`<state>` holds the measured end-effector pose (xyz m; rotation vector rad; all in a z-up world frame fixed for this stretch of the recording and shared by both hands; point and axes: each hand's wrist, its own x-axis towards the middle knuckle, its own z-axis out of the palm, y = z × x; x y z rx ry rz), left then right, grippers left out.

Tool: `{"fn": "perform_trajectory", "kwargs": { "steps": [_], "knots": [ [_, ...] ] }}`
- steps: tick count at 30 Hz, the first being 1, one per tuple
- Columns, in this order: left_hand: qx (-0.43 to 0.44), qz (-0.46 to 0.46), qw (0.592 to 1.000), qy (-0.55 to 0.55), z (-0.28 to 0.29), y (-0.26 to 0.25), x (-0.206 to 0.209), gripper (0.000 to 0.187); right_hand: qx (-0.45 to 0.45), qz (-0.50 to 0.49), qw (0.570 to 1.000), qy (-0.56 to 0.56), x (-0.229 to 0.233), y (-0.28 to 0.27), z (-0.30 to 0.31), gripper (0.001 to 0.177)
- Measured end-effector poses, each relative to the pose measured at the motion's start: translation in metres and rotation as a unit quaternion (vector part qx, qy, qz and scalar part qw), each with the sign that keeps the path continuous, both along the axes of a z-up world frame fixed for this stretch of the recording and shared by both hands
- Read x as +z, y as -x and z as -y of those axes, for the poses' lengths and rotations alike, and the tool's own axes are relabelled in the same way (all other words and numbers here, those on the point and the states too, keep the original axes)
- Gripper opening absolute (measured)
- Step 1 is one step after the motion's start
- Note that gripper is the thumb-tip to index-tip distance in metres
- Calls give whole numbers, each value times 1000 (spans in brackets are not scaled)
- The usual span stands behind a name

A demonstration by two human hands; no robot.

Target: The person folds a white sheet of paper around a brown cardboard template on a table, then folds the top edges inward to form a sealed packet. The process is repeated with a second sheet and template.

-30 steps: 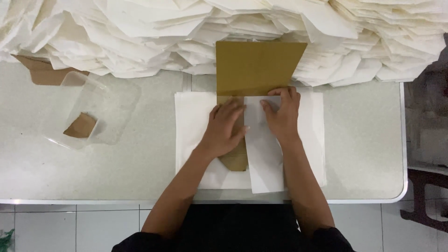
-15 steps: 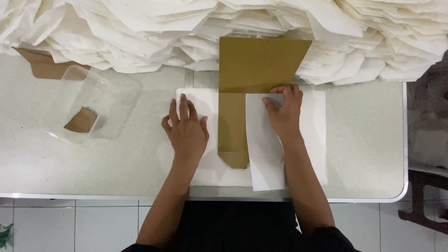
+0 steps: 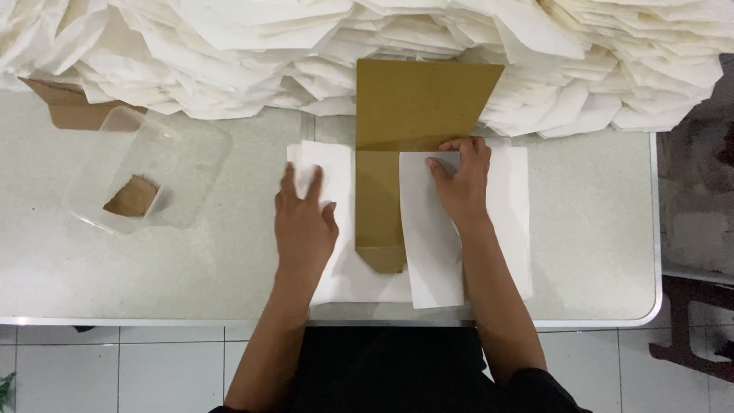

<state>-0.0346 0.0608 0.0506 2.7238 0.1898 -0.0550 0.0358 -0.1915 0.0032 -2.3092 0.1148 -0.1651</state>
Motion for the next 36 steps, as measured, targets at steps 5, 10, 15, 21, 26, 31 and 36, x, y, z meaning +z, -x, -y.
{"fn": "perform_trajectory", "kwargs": {
  "steps": [5,10,15,21,26,31,36],
  "knots": [
    [70,-53,992,94,-17,1,4,81,-7,-1,1000,-19,7,0,-4,25],
    [116,-69,969,207,-28,3,10,69,-23,-11,999,-25,15,1,-7,27],
    [130,-101,953,254,-44,3,8,61,-18,-23,998,-48,16,2,-8,29],
    [113,-128,945,280,-50,-1,19,44,-30,-56,996,-56,29,3,-14,27],
    [76,-127,958,245,-43,-9,23,32,-22,-54,997,-54,28,2,-15,27],
    [-15,-82,963,255,-16,-14,28,26,-19,-67,997,-38,28,4,-19,26],
    [-170,-56,962,204,28,-24,12,16,-42,-32,999,-14,10,2,-19,34]
  ]
}}
